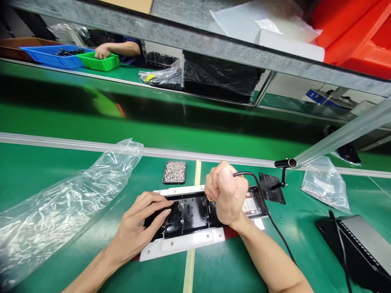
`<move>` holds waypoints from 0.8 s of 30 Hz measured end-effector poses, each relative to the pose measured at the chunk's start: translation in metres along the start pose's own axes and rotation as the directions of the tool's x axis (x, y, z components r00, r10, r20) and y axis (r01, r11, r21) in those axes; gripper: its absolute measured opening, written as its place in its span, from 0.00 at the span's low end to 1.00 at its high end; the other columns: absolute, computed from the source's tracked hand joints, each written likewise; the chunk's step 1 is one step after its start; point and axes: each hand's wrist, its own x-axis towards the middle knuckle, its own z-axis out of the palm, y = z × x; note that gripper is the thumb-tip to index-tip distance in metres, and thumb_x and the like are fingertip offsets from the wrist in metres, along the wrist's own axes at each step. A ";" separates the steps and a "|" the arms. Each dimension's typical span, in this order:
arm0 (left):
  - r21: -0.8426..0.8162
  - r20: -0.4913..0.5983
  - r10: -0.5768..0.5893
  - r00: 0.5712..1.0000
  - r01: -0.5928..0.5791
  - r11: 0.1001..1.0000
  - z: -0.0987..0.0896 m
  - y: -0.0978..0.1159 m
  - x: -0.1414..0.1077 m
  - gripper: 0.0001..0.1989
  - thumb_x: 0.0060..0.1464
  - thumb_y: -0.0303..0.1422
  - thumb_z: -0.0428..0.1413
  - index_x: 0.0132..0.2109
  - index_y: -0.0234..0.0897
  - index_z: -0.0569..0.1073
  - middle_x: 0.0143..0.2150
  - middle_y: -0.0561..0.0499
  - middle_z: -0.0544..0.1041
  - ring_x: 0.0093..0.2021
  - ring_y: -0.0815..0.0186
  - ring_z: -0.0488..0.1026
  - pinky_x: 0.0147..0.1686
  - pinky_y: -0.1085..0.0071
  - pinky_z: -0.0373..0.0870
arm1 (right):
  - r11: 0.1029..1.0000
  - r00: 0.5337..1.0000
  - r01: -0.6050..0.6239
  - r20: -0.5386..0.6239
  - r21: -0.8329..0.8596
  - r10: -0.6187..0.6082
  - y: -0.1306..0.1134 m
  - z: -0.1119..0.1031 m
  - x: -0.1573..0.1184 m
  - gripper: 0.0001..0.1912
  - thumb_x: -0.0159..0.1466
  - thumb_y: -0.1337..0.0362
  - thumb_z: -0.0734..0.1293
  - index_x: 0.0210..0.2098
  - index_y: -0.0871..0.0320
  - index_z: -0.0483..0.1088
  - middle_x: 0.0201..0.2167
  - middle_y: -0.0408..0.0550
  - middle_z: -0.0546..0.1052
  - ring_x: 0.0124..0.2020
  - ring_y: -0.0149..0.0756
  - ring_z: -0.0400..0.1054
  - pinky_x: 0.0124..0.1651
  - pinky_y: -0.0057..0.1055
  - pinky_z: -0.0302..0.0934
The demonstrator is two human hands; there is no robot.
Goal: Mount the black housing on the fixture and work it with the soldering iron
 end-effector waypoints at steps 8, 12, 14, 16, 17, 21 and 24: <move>-0.003 -0.008 -0.003 1.000 0.003 1.000 0.000 0.000 -0.001 0.11 0.70 0.24 0.59 0.55 0.40 0.78 0.47 0.47 0.77 0.49 0.60 0.72 0.50 0.60 0.67 | 1.000 1.000 -0.016 0.013 -0.001 0.016 0.001 -0.001 0.001 0.27 0.73 0.50 0.66 0.23 0.56 0.58 0.15 0.35 0.53 0.15 0.25 0.45 0.17 0.23 0.48; -0.008 -0.003 -0.002 1.000 0.002 1.000 0.000 0.001 -0.002 0.12 0.70 0.24 0.59 0.55 0.40 0.78 0.47 0.48 0.77 0.49 0.59 0.72 0.49 0.60 0.67 | 1.000 1.000 -0.018 0.006 -0.013 0.018 0.001 -0.002 0.000 0.27 0.73 0.50 0.66 0.23 0.55 0.58 0.15 0.35 0.53 0.15 0.25 0.45 0.16 0.23 0.49; -0.011 0.000 0.000 1.000 0.000 1.000 -0.001 0.002 -0.001 0.12 0.70 0.24 0.58 0.56 0.40 0.78 0.47 0.48 0.77 0.49 0.60 0.72 0.49 0.60 0.67 | 1.000 1.000 -0.020 0.010 -0.017 0.020 0.001 -0.002 0.000 0.26 0.73 0.49 0.66 0.23 0.55 0.58 0.15 0.35 0.53 0.15 0.25 0.46 0.16 0.23 0.49; -0.013 0.002 0.001 1.000 -0.001 1.000 -0.001 0.002 -0.001 0.12 0.70 0.24 0.58 0.56 0.40 0.77 0.47 0.48 0.76 0.49 0.60 0.72 0.50 0.60 0.67 | 1.000 1.000 -0.019 0.012 -0.018 0.019 0.001 -0.003 0.000 0.26 0.73 0.49 0.66 0.24 0.55 0.59 0.15 0.35 0.53 0.15 0.25 0.46 0.16 0.23 0.49; -0.014 0.000 0.000 1.000 0.000 1.000 -0.001 0.001 -0.001 0.12 0.70 0.24 0.58 0.56 0.40 0.77 0.47 0.48 0.76 0.49 0.60 0.72 0.49 0.60 0.67 | 1.000 1.000 -0.017 0.011 -0.016 0.017 0.002 -0.003 0.000 0.26 0.73 0.49 0.66 0.24 0.55 0.59 0.15 0.35 0.53 0.15 0.25 0.45 0.16 0.23 0.49; -0.013 -0.003 -0.005 1.000 0.005 1.000 -0.001 0.001 -0.001 0.12 0.70 0.24 0.58 0.56 0.41 0.78 0.47 0.48 0.76 0.49 0.60 0.72 0.50 0.60 0.67 | 1.000 1.000 -0.005 0.001 -0.004 0.005 0.002 -0.002 0.001 0.27 0.73 0.50 0.67 0.23 0.55 0.58 0.15 0.35 0.53 0.15 0.25 0.45 0.16 0.23 0.48; -0.014 -0.002 -0.009 1.000 0.009 1.000 -0.001 0.001 -0.001 0.12 0.70 0.24 0.58 0.56 0.41 0.77 0.47 0.48 0.76 0.49 0.60 0.71 0.50 0.60 0.67 | 1.000 1.000 -0.013 -0.003 0.000 0.013 0.001 -0.001 0.001 0.27 0.72 0.49 0.68 0.22 0.55 0.59 0.14 0.35 0.53 0.15 0.25 0.45 0.16 0.23 0.47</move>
